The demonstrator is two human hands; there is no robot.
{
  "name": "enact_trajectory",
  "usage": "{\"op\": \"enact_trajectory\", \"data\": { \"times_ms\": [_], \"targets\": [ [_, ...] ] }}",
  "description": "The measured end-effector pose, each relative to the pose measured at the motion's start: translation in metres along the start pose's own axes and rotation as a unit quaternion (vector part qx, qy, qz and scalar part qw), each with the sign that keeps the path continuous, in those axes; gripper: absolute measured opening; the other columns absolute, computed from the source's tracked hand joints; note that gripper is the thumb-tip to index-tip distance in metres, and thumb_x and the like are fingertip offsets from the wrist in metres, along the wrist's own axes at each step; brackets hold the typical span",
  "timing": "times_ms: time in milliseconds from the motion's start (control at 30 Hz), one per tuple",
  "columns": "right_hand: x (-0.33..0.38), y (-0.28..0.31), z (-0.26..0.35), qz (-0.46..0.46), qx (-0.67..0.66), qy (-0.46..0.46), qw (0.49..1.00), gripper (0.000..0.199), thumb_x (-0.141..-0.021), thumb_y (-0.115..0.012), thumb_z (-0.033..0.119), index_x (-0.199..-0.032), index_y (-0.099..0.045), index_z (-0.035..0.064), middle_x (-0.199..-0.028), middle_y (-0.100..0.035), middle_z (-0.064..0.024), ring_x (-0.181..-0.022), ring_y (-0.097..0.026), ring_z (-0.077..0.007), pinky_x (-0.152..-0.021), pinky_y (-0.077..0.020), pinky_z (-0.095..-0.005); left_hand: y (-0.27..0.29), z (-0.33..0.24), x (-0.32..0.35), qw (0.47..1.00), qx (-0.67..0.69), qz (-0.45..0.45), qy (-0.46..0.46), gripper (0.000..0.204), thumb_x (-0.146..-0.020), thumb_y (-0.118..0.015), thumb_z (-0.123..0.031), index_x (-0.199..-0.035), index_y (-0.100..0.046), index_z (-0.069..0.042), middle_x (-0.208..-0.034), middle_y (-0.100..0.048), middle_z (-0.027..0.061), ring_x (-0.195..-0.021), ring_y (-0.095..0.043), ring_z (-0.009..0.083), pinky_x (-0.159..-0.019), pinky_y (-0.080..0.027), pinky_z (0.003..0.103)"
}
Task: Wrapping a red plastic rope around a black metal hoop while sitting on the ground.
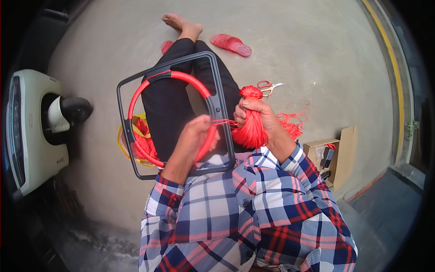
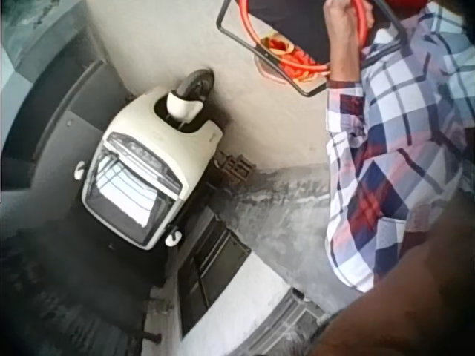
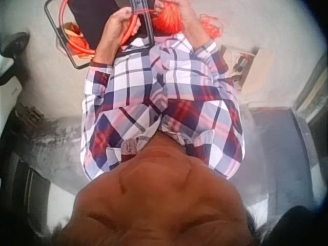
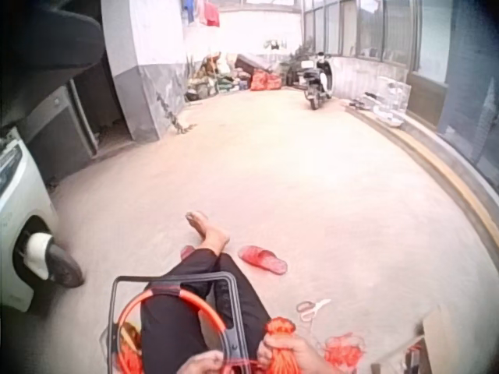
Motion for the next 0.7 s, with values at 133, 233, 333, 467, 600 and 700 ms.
{"op": "enact_trajectory", "data": {
  "times_ms": [133, 233, 333, 467, 600, 700],
  "targets": [
    [0.003, 0.002, -0.008, -0.003, -0.001, 0.011, 1.000, 0.013, -0.088, -0.057, 0.016, -0.084, -0.052, 0.0050, -0.067, -0.050, -0.0060, -0.060, -0.043, -0.0161, -0.057, -0.0366, -0.0278, 0.001, 0.005, 0.003, 1.000, 0.012, -0.004, 0.008, 0.018, -0.084, -0.046, -0.011, -0.094, -0.052, 0.003, -0.067, -0.061, 0.0197, -0.044, -0.055, 0.0243, -0.043, -0.049, 0.031],
    [0.008, 0.001, -0.009, -0.004, -0.002, 0.012, 1.000, 0.013, -0.088, -0.058, 0.016, -0.084, -0.052, 0.0049, -0.066, -0.050, -0.0059, -0.060, -0.044, -0.0162, -0.057, -0.0369, -0.0277, -0.002, 0.005, 0.004, 1.000, -0.002, 0.003, 0.011, 0.018, -0.083, -0.045, -0.011, -0.092, -0.052, 0.003, -0.065, -0.060, 0.0191, -0.041, -0.053, 0.0241, -0.041, -0.047, 0.031],
    [0.012, -0.007, -0.008, -0.014, 0.026, 0.011, 1.000, 0.012, -0.087, -0.058, 0.015, -0.083, -0.052, 0.0048, -0.065, -0.050, -0.0058, -0.061, -0.045, -0.0160, -0.057, -0.0372, -0.0278, 0.000, 0.009, 0.000, 0.998, -0.051, 0.002, 0.020, 0.019, -0.083, -0.044, -0.012, -0.090, -0.052, 0.003, -0.062, -0.059, 0.0186, -0.039, -0.052, 0.0237, -0.039, -0.046, 0.031],
    [0.023, -0.017, 0.000, -0.020, 0.140, 0.049, 0.989, 0.013, -0.085, -0.060, 0.014, -0.085, -0.052, 0.0044, -0.064, -0.050, -0.0050, -0.061, -0.047, -0.0151, -0.058, -0.0381, -0.0273, -0.006, 0.008, -0.001, 1.000, -0.026, 0.005, 0.008, 0.020, -0.081, -0.042, -0.011, -0.087, -0.053, 0.004, -0.062, -0.059, 0.0183, -0.039, -0.051, 0.0231, -0.038, -0.045, 0.031],
    [0.024, -0.019, 0.004, -0.023, 0.179, 0.054, 0.982, 0.013, -0.084, -0.062, 0.013, -0.086, -0.052, 0.0044, -0.064, -0.052, -0.0045, -0.062, -0.050, -0.0148, -0.060, -0.0399, -0.0274, -0.009, 0.005, -0.003, 0.999, -0.042, -0.017, 0.009, 0.020, -0.079, -0.040, -0.010, -0.084, -0.054, 0.004, -0.061, -0.059, 0.0181, -0.038, -0.051, 0.0227, -0.037, -0.045, 0.029],
    [0.024, -0.015, 0.004, -0.035, 0.173, 0.052, 0.983, 0.012, -0.084, -0.062, 0.012, -0.085, -0.052, 0.0047, -0.065, -0.052, -0.0045, -0.063, -0.051, -0.0147, -0.060, -0.0408, -0.0274, -0.007, 0.008, -0.002, 0.996, -0.078, -0.032, 0.026, 0.020, -0.079, -0.041, -0.011, -0.085, -0.054, 0.004, -0.061, -0.059, 0.0178, -0.038, -0.051, 0.0220, -0.037, -0.044, 0.029]
  ]
}}
Point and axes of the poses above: each hand's wrist, its own x-axis away from the middle knuckle, its own y-axis out of the back of the hand, z = x × y, the point moved 7 cm from there along -x, towards the middle knuckle
